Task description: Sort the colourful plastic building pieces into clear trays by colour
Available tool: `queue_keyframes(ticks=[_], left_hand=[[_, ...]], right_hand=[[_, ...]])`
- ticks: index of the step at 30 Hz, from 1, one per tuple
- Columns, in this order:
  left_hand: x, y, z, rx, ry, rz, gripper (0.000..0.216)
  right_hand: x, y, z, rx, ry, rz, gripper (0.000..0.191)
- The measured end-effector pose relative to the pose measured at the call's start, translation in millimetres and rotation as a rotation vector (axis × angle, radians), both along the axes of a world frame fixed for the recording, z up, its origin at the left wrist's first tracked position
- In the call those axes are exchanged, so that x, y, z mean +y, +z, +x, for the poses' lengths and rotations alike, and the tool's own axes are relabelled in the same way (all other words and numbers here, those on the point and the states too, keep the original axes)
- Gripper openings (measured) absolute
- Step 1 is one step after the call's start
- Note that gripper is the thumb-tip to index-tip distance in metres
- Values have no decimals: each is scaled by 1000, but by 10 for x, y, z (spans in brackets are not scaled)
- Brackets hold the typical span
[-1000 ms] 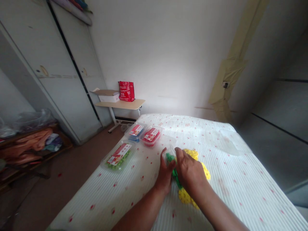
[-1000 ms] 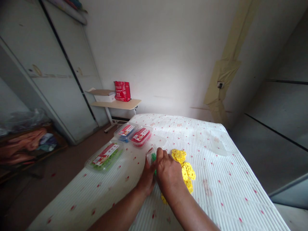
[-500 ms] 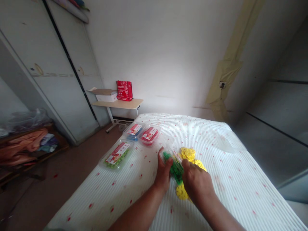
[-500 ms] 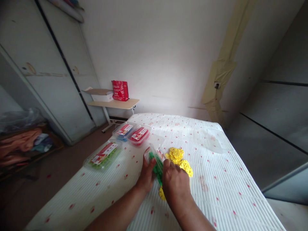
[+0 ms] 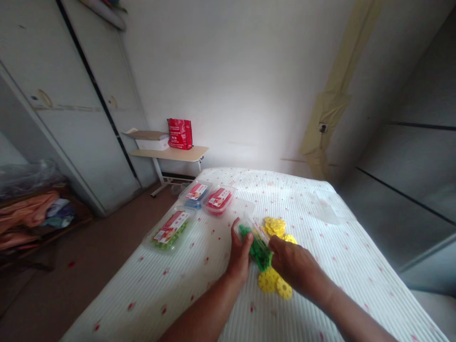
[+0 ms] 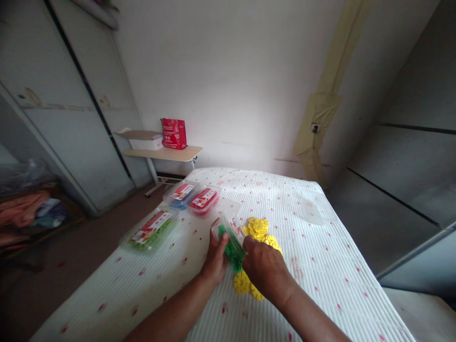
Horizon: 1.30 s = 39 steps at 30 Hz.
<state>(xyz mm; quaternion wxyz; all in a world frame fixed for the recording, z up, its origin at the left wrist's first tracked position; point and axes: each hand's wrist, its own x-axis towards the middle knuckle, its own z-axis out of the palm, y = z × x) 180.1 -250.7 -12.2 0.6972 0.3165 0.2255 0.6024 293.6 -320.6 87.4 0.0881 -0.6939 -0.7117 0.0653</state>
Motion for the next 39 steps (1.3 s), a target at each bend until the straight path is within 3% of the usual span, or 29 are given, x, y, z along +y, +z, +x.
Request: queue_keyframes(ticks=[5, 10, 15, 20, 28, 34, 39], left_hand=[[16, 51, -1, -88, 2, -37, 66], [67, 0, -29, -147, -47, -160, 55], [111, -27, -62, -171, -100, -234, 53], [127, -2, -90, -176, -120, -261, 53], [131, -29, -85, -188, -170, -278, 49], [118, 81, -88, -221, -168, -376, 45], [111, 124, -87, -228, -171, -374, 44]], right_hand=[[-65, -176, 71, 257, 187, 217, 13], [-81, -337, 163, 299, 294, 428, 18], [-27, -369, 195, 299, 409, 567, 17], [7, -261, 195, 239, 522, 520, 20], [-19, -107, 183, 245, 521, 363, 22], [-98, -97, 34, -73, 426, 572, 25], [-105, -117, 27, -107, 424, 599, 22]])
